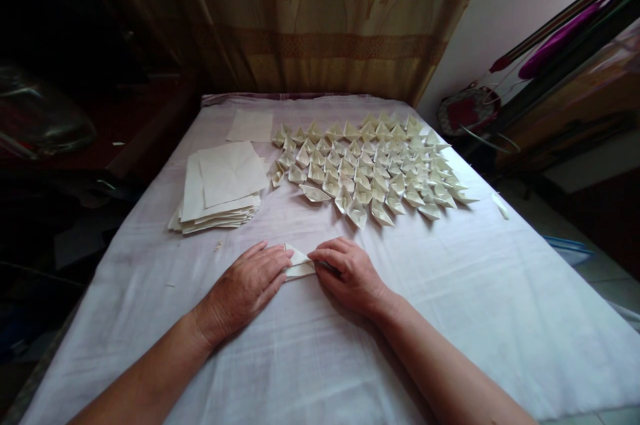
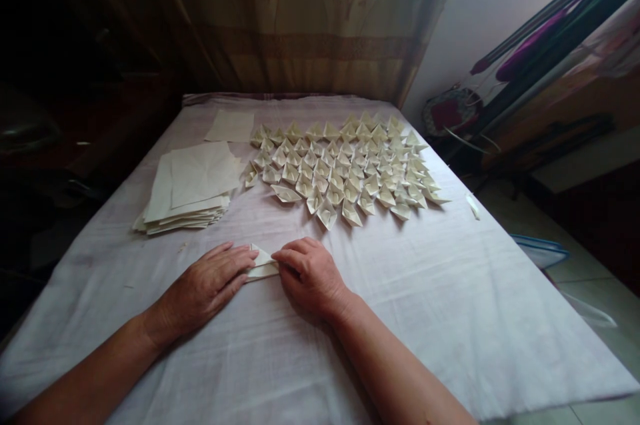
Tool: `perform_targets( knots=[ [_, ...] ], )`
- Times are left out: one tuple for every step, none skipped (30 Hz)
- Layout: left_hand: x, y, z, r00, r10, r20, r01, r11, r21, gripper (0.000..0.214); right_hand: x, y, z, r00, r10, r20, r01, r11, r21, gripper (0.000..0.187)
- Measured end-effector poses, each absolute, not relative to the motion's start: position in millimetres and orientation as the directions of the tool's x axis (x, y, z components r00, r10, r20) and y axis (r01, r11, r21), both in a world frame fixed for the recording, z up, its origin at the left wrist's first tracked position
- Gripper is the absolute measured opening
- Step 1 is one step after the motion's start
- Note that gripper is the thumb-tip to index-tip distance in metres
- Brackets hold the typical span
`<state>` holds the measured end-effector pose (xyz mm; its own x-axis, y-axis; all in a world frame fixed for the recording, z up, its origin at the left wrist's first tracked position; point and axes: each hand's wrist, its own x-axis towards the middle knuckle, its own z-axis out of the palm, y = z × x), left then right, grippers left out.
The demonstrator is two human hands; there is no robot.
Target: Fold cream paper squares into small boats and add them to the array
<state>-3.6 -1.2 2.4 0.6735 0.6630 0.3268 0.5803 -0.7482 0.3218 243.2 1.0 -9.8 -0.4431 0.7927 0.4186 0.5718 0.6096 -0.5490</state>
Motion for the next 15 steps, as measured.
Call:
perform_targets(
  knots=[
    [-3.7,-1.0,2.2,0.673,0.668,0.320,0.583,-0.744,0.328,0.030,243.5,0.9,-9.6,-0.455,0.785,0.420,0.572,0.619,-0.538,0.023],
    [-3.8,-0.9,2.1,0.672,0.671,0.313,0.584,-0.740,0.333,0.030,243.6,0.9,-9.1,-0.464,0.779,0.421,0.572,0.627,-0.529,0.023],
    [-3.8,-0.8,2.0,0.672,0.673,0.309,0.585,-0.738,0.336,0.030,243.8,0.8,-8.4,-0.472,0.775,0.419,0.573,0.631,-0.522,0.023],
    [-3.8,-0.7,2.0,0.672,0.675,0.306,0.586,-0.736,0.339,0.030,243.7,0.6,-7.3,-0.481,0.773,0.413,0.575,0.634,-0.517,0.021],
    [-3.7,-0.7,2.0,0.671,0.676,0.306,0.586,-0.736,0.340,0.030,243.6,0.5,-6.1,-0.492,0.771,0.404,0.576,0.637,-0.513,0.020],
    [-3.7,-0.8,2.2,0.669,0.677,0.307,0.586,-0.735,0.342,0.029,243.4,0.4,-4.8,-0.503,0.769,0.394,0.578,0.638,-0.508,0.018],
    [-3.6,-0.9,2.4,0.667,0.678,0.308,0.587,-0.733,0.343,0.029,243.1,0.3,-3.6,-0.513,0.768,0.384,0.580,0.639,-0.504,0.017],
    [-3.7,-1.1,2.7,0.666,0.681,0.305,0.589,-0.731,0.345,0.029,242.7,0.2,-2.5,-0.521,0.768,0.374,0.583,0.640,-0.501,0.016],
    [-3.7,-1.4,3.0,0.664,0.685,0.300,0.592,-0.727,0.348,0.028,242.3,0.2,-1.7,-0.524,0.769,0.367,0.586,0.638,-0.500,0.016],
    [-3.8,-1.9,3.3,0.664,0.689,0.292,0.595,-0.723,0.352,0.028,241.9,0.1,-1.3,-0.522,0.772,0.361,0.591,0.633,-0.500,0.017],
    [-3.9,-2.4,3.6,0.666,0.690,0.284,0.595,-0.721,0.356,0.028,241.5,0.1,-1.1,-0.518,0.777,0.357,0.595,0.628,-0.502,0.017],
    [-3.9,-3.1,3.9,0.669,0.690,0.277,0.594,-0.720,0.359,0.029,241.1,0.1,-1.1,-0.513,0.781,0.355,0.598,0.622,-0.506,0.017],
    [-3.9,-3.7,4.2,0.673,0.688,0.272,0.591,-0.721,0.361,0.030,240.7,0.0,-1.3,-0.508,0.784,0.356,0.599,0.618,-0.509,0.017],
    [-3.6,-4.4,4.4,0.675,0.686,0.272,0.590,-0.723,0.361,0.032,240.4,-0.2,-1.5,-0.503,0.786,0.359,0.598,0.617,-0.512,0.017],
    [-3.3,-5.1,4.7,0.675,0.685,0.275,0.590,-0.724,0.357,0.032,240.1,-0.5,-1.6,-0.500,0.786,0.363,0.596,0.617,-0.514,0.017]
  ],
)
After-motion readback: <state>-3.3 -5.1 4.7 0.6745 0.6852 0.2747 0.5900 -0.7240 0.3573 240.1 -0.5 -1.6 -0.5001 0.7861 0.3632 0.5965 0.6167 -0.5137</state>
